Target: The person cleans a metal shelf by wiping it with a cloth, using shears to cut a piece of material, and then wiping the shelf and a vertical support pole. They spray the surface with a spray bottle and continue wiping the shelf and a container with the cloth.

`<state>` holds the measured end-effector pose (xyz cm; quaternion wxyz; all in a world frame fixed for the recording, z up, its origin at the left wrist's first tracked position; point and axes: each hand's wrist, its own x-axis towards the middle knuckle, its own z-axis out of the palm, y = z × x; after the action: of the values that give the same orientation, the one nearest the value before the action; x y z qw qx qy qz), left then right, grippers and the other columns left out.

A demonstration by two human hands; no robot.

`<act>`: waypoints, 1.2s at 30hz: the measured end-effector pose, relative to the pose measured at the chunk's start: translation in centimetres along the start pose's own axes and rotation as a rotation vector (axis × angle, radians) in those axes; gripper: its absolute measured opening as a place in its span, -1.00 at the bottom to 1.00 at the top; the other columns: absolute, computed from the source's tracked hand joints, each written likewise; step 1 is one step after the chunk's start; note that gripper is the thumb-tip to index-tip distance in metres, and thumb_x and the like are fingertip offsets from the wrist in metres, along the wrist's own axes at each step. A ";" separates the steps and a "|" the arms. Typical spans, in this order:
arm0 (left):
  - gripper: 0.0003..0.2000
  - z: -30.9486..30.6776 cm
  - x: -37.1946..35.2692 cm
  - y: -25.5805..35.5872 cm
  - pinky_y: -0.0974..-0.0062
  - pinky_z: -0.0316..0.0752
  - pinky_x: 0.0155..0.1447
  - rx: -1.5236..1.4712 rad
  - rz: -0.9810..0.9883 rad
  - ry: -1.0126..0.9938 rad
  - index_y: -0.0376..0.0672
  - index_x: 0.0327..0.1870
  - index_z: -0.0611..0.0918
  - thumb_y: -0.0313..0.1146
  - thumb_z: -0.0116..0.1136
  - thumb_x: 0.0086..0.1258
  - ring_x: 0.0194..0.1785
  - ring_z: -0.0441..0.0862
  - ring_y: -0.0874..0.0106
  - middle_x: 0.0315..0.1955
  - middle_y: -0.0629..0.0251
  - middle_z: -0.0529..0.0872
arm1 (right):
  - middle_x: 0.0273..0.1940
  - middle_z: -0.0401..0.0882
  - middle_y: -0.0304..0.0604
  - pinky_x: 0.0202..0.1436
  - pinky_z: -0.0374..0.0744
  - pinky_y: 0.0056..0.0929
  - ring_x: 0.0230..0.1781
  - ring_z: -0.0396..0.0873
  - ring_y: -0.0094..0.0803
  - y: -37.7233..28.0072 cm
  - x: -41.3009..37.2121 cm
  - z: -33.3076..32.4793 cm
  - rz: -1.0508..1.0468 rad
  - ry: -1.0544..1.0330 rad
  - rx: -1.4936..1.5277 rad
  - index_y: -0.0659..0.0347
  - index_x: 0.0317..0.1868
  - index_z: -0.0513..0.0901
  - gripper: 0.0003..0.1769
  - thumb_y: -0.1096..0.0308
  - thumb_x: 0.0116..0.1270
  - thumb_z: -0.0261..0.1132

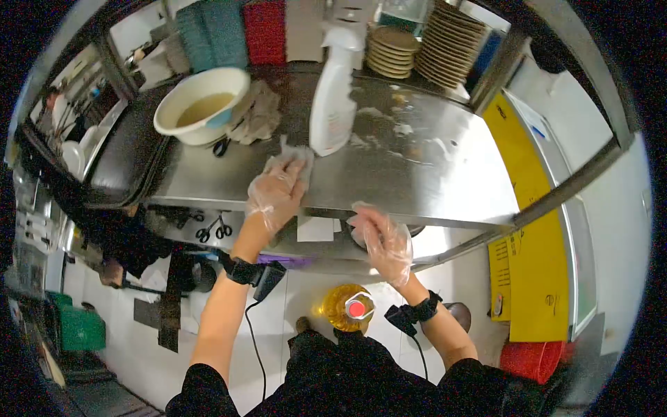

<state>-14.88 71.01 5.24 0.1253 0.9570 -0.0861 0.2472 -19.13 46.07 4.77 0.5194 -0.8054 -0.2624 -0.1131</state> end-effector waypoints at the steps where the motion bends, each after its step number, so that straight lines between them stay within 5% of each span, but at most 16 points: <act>1: -0.61 -0.4 0.4 2.0 0.17 0.53 0.24 0.002 -0.022 -0.128 -0.07 0.28 0.53 -0.21 0.02 0.48 0.20 0.57 0.01 0.22 0.03 0.57 | -0.21 0.77 -0.04 -0.19 0.69 -0.44 -0.31 0.76 -0.37 0.2 0.1 -1.0 -0.023 0.028 -0.036 0.28 0.13 0.59 -0.74 0.54 0.49 0.13; 2: -0.61 -0.5 0.5 3.7 0.17 0.52 0.26 0.008 -0.046 -0.258 -0.09 0.28 0.52 -0.21 0.02 0.48 0.21 0.56 0.00 0.23 0.03 0.56 | -0.18 0.76 -0.03 -0.18 0.68 -0.44 -0.27 0.75 -0.38 0.1 0.3 -1.8 -0.010 0.067 0.040 0.28 0.14 0.59 -0.74 0.51 0.51 0.14; 6: -0.59 2.2 0.2 9.5 0.16 0.52 0.28 -0.048 0.112 -0.199 -0.09 0.31 0.49 -0.22 0.02 0.49 0.27 0.53 0.01 0.25 0.01 0.53 | -0.11 0.73 -0.01 -0.11 0.64 -0.47 -0.16 0.72 -0.38 2.3 0.1 -5.9 0.080 0.208 0.032 0.29 0.14 0.60 -0.74 0.48 0.51 0.15; 10: -0.57 4.9 2.9 17.0 0.18 0.45 0.38 -0.036 0.246 -0.322 -0.02 0.36 0.47 -0.23 -0.03 0.50 0.35 0.47 0.09 0.35 0.04 0.45 | 0.00 0.68 -0.01 -0.01 0.61 -0.36 -0.09 0.69 -0.17 6.4 -0.1 -11.0 0.015 0.404 -0.317 0.24 0.10 0.62 -0.76 0.44 0.50 0.16; 12: -0.56 9.6 4.5 19.4 0.19 0.38 0.45 0.100 0.552 -0.167 0.02 0.40 0.44 -0.22 -0.11 0.52 0.44 0.37 0.07 0.44 0.06 0.35 | 0.04 0.66 0.01 0.12 0.57 -0.24 0.06 0.62 -0.06 9.1 -0.4 -13.8 0.000 0.476 -0.392 0.20 0.12 0.61 -0.75 0.43 0.51 0.12; 13: -0.57 6.9 5.6 22.0 0.20 0.34 0.48 -0.078 0.391 -0.413 0.03 0.40 0.44 -0.25 -0.17 0.54 0.51 0.27 0.00 0.49 0.06 0.28 | 0.03 0.66 0.01 0.13 0.56 -0.21 0.07 0.61 -0.07 9.6 -0.7 -15.2 -0.017 0.505 -0.469 0.19 0.12 0.60 -0.74 0.45 0.50 0.12; 20: -0.58 10.0 11.4 31.5 0.15 0.36 0.46 -0.057 0.631 -0.624 -0.02 0.36 0.47 -0.28 -0.19 0.52 0.46 0.34 -0.02 0.49 0.06 0.28 | -0.02 0.65 0.02 0.06 0.57 -0.11 -0.03 0.61 0.02 10.8 -4.0 -21.5 0.107 0.593 -0.569 0.15 0.10 0.61 -0.71 0.53 0.43 0.11; 21: -0.57 16.3 11.8 29.2 0.13 0.41 0.41 0.036 0.836 -0.335 -0.03 0.37 0.46 -0.30 -0.21 0.52 0.37 0.43 0.01 0.40 0.02 0.37 | -0.04 0.65 0.03 0.04 0.57 -0.10 -0.06 0.61 0.03 11.1 -4.7 -22.2 0.032 0.624 -0.593 0.15 0.10 0.61 -0.70 0.54 0.41 0.12; 23: -0.57 15.1 14.1 27.3 0.12 0.46 0.37 -0.050 0.659 -0.284 0.00 0.37 0.47 -0.29 -0.22 0.52 0.29 0.49 0.03 0.32 0.05 0.43 | -0.06 0.65 0.01 0.04 0.56 -0.11 -0.06 0.61 0.02 11.2 -6.3 -23.8 -0.026 0.655 -0.672 0.16 0.09 0.60 -0.70 0.56 0.40 0.13; 24: -0.57 20.6 16.7 25.5 0.11 0.46 0.36 -0.119 0.204 -0.502 0.03 0.39 0.46 -0.28 -0.20 0.53 0.29 0.48 0.00 0.33 0.08 0.42 | -0.06 0.65 0.00 0.06 0.55 -0.12 -0.04 0.61 0.01 11.2 -7.2 -24.5 0.003 0.641 -0.666 0.16 0.08 0.61 -0.70 0.57 0.40 0.14; 25: -0.57 12.5 16.3 26.3 0.15 0.48 0.35 -0.060 0.421 -0.514 0.04 0.40 0.44 -0.29 -0.18 0.53 0.30 0.47 0.03 0.32 0.13 0.45 | -0.07 0.66 -0.01 0.07 0.55 -0.12 -0.02 0.60 0.00 11.3 -8.0 -25.1 0.030 0.625 -0.659 0.16 0.07 0.61 -0.71 0.58 0.39 0.15; 27: -0.58 11.2 16.8 26.0 0.23 0.47 0.38 -0.565 0.240 -0.763 0.04 0.38 0.47 -0.33 -0.08 0.51 0.32 0.48 0.11 0.33 0.17 0.47 | -0.05 0.67 -0.02 0.12 0.55 -0.14 0.03 0.60 -0.02 12.6 -9.4 -26.0 0.058 0.648 -0.649 0.17 0.05 0.63 -0.72 0.59 0.40 0.16; 28: -0.59 15.2 16.6 24.4 0.31 0.45 0.40 -0.149 0.641 -0.503 0.05 0.32 0.53 -0.42 -0.02 0.46 0.33 0.50 0.16 0.34 0.19 0.50 | -0.06 0.68 -0.03 0.12 0.56 -0.16 0.03 0.61 -0.03 13.0 -9.7 -26.4 0.054 0.677 -0.639 0.18 0.04 0.63 -0.72 0.60 0.38 0.16; 30: -0.58 17.6 15.6 25.4 0.33 0.46 0.39 -0.775 0.653 -0.646 0.04 0.28 0.58 -0.51 -0.02 0.42 0.30 0.53 0.09 0.34 0.17 0.51 | -0.06 0.68 -0.03 0.11 0.57 -0.18 0.02 0.62 -0.04 13.6 -10.1 -26.7 0.062 0.710 -0.624 0.18 0.03 0.64 -0.72 0.61 0.37 0.17; 31: -0.55 14.6 14.0 28.3 0.36 0.44 0.40 -0.277 0.850 -0.391 0.03 0.27 0.59 -0.58 -0.06 0.40 0.33 0.51 0.11 0.33 0.15 0.51 | -0.08 0.69 -0.04 0.09 0.58 -0.20 -0.01 0.64 -0.04 13.5 -10.0 -26.8 0.047 0.727 -0.611 0.18 0.03 0.64 -0.71 0.63 0.36 0.18; 36: -0.61 13.3 15.2 37.2 0.35 0.43 0.40 -0.341 0.774 -0.619 -0.02 0.23 0.62 -0.50 -0.08 0.44 0.30 0.55 0.17 0.27 0.12 0.58 | -0.06 0.71 0.01 0.06 0.59 -0.23 -0.02 0.68 -0.04 13.8 -10.6 -26.4 0.031 0.765 -0.566 0.22 0.02 0.64 -0.72 0.65 0.36 0.18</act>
<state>-4.20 30.19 8.90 0.1475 0.8493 -0.5056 -0.0368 -18.11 14.72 0.68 0.3407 -0.8194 0.0008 -0.4609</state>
